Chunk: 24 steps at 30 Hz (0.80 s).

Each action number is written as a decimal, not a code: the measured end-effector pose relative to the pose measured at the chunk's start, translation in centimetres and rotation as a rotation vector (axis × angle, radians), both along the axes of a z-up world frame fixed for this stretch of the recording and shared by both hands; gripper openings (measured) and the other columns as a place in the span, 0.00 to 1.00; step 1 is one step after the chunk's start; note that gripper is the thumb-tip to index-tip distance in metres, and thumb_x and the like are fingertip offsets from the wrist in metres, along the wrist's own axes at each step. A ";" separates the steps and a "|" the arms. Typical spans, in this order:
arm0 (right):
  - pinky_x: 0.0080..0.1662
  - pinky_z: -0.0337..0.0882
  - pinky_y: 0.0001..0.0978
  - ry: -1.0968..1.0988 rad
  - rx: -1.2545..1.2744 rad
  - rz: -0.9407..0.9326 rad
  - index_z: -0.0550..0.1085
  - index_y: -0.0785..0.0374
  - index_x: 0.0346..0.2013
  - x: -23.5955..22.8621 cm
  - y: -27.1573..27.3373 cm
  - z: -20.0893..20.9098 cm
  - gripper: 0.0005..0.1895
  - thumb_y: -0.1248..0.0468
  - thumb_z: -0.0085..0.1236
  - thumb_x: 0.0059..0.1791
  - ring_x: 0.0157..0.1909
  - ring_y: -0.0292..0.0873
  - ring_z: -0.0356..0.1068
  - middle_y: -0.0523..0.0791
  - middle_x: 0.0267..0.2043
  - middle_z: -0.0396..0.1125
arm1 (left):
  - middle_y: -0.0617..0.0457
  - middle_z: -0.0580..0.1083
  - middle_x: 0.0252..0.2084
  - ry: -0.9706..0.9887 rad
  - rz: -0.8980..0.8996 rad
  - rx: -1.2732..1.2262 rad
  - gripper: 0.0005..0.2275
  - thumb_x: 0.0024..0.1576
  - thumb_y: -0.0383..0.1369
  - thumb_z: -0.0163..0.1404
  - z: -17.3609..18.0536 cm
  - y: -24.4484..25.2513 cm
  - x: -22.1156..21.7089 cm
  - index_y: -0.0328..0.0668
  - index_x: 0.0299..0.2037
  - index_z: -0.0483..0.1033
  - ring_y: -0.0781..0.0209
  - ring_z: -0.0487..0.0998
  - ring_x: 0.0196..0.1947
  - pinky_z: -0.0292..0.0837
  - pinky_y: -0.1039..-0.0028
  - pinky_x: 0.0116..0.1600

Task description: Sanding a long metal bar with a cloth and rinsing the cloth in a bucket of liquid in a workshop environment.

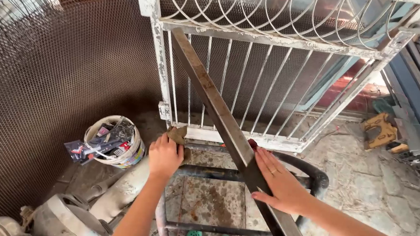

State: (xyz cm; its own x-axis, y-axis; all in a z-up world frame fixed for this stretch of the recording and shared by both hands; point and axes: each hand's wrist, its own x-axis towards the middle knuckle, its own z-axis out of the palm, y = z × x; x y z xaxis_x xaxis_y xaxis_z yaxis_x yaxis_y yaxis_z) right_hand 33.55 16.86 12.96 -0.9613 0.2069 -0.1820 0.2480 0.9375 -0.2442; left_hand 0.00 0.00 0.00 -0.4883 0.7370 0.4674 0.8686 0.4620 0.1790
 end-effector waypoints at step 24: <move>0.74 0.41 0.52 0.313 0.267 0.262 0.46 0.74 0.74 -14.2 5.9 -3.3 0.55 0.31 0.45 0.51 0.78 0.62 0.40 0.62 0.78 0.39 | 0.48 0.77 0.40 0.114 0.064 -0.052 0.12 0.54 0.43 0.55 -2.5 0.5 0.0 0.43 0.36 0.80 0.57 0.82 0.39 0.78 0.64 0.43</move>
State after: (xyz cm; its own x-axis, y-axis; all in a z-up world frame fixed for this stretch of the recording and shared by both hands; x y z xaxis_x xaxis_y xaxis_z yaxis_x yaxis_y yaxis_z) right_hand 19.33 22.71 9.63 -0.9874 -0.0490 0.1504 -0.0514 0.9986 -0.0121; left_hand -0.02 0.51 -2.50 -0.4807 0.7309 0.4845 0.8506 0.5229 0.0552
